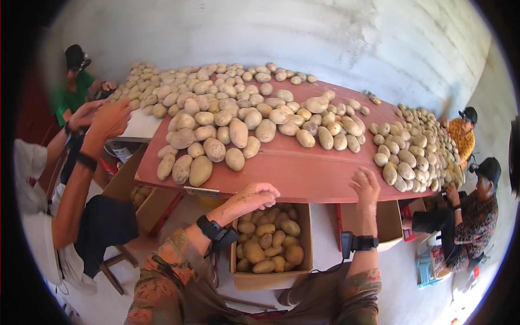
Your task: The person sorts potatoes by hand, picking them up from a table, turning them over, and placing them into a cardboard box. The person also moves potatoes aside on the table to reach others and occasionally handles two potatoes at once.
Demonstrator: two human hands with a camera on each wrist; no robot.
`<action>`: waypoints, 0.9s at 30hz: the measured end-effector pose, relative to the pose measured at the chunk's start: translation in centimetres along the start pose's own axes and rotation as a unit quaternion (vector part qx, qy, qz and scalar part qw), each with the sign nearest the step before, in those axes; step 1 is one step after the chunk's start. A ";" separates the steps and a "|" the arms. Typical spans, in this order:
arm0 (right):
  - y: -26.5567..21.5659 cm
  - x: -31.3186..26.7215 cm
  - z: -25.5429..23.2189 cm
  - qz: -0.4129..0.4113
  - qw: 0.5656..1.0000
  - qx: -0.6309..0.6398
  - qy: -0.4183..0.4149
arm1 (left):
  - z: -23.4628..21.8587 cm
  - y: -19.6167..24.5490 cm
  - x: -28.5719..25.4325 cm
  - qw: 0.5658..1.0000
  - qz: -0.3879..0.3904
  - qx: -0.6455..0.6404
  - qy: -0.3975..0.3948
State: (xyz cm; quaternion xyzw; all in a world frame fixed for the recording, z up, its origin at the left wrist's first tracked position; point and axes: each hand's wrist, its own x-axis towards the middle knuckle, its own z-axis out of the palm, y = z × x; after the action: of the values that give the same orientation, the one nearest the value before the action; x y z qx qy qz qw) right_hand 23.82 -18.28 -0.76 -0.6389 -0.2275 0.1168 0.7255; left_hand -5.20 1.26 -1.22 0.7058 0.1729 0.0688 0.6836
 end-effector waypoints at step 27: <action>-0.1 1.6 2.8 0.055 0.994 0.056 -0.079 | 3.9 -0.9 4.0 0.997 -0.012 0.030 -0.064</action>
State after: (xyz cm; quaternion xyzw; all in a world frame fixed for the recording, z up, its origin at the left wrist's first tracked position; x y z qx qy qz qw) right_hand 23.84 -15.14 -0.11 -0.5976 -0.2418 0.2197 0.7322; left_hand -0.35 -1.03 -2.86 0.7266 0.1393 0.0105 0.6727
